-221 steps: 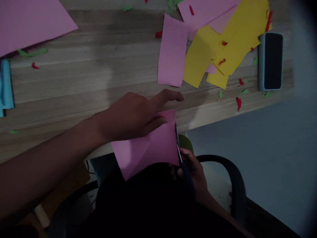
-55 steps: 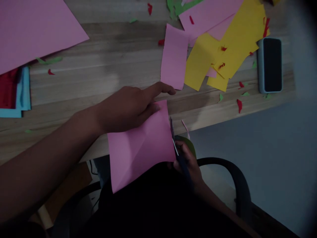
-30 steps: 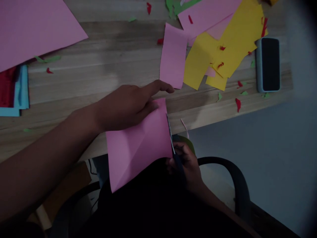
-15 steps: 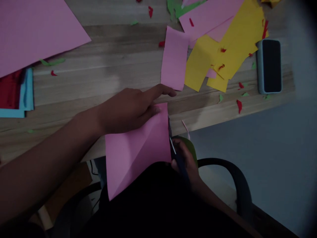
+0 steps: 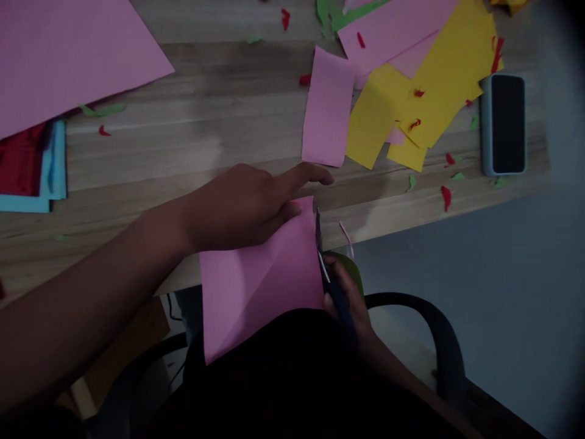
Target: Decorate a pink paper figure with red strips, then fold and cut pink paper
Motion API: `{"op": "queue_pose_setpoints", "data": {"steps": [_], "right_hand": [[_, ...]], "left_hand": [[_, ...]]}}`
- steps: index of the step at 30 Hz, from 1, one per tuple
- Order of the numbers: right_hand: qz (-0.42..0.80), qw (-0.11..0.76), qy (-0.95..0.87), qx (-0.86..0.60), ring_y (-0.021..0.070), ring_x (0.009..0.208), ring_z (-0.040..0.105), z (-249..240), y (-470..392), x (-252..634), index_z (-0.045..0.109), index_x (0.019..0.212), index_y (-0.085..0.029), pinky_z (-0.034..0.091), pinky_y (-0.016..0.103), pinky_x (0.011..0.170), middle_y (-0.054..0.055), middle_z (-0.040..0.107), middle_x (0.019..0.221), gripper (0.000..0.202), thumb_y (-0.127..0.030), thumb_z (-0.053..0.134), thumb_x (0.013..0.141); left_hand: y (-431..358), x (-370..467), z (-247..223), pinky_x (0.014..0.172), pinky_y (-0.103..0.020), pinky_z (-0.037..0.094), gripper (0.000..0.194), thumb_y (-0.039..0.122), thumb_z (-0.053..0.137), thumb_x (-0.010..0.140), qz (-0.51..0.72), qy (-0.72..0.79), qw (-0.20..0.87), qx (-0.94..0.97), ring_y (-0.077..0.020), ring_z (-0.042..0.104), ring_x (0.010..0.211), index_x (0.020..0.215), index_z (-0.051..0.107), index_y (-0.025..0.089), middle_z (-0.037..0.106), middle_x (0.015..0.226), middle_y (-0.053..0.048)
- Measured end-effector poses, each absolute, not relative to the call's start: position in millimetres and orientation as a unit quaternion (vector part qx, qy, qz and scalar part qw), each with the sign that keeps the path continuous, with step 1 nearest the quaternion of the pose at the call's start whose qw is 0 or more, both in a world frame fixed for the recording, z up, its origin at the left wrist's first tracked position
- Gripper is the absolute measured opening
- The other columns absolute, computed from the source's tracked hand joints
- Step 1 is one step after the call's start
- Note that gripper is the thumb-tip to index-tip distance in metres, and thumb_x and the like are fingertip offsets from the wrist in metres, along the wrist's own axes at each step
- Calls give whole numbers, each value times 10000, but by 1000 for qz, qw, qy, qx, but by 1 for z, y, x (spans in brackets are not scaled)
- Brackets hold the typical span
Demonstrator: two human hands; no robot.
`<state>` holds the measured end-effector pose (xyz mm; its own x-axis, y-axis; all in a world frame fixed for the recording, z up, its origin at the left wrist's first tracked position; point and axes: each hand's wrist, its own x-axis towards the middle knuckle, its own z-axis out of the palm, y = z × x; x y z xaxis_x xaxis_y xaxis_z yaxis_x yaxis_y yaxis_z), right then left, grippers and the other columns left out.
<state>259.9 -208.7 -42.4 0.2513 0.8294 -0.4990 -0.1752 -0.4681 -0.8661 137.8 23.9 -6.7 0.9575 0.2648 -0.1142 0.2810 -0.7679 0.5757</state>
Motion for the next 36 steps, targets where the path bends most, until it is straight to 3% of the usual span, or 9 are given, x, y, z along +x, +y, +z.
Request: {"op": "queue_pose_setpoints", "data": {"steps": [8,12,16,22,31,36], "right_hand": [[556,471,-247,-639,236,964,624,-35,-218,267,554,1199,-335,538,370,827,52,640,1117,368,-520,624,889],[550,446,-261,-656,215,885,627,-33,-221,270,546,1149,-330,532,330,709,46,637,1076,368,-492,679,848],[552,424,-269,-665,226,856,651,-33,-222,273,550,1126,-317,539,337,703,49,658,1007,396,-510,696,812],[576,413,-271,-651,238,855,665,-34,-222,270,571,1132,-308,549,335,662,68,691,1047,441,-559,686,787],[565,449,-252,-645,182,701,607,-39,-217,267,554,1101,-291,487,279,544,43,682,936,407,-464,709,767],[559,446,-261,-648,196,792,623,-37,-211,267,557,1122,-280,524,306,644,63,668,1039,429,-483,704,773]], "left_hand": [[23,136,-8,597,-297,414,434,277,406,1002,3,150,314,938,-176,569,532,1436,397,277,601,652,51],[24,137,-6,644,-304,437,441,262,423,998,1,162,338,927,-170,596,581,1438,408,267,657,773,36],[27,138,-4,764,-311,480,471,196,435,975,21,167,397,902,-171,657,719,1443,411,234,689,919,3],[28,139,-4,702,-288,481,458,184,393,982,19,182,416,891,-149,608,613,1437,403,236,669,820,17],[27,138,-4,758,-305,485,442,211,400,975,6,180,402,898,-191,667,768,1415,412,256,669,845,4],[27,136,-4,706,-313,472,440,216,422,984,9,158,384,910,-188,668,738,1423,420,240,691,882,-3]]}}
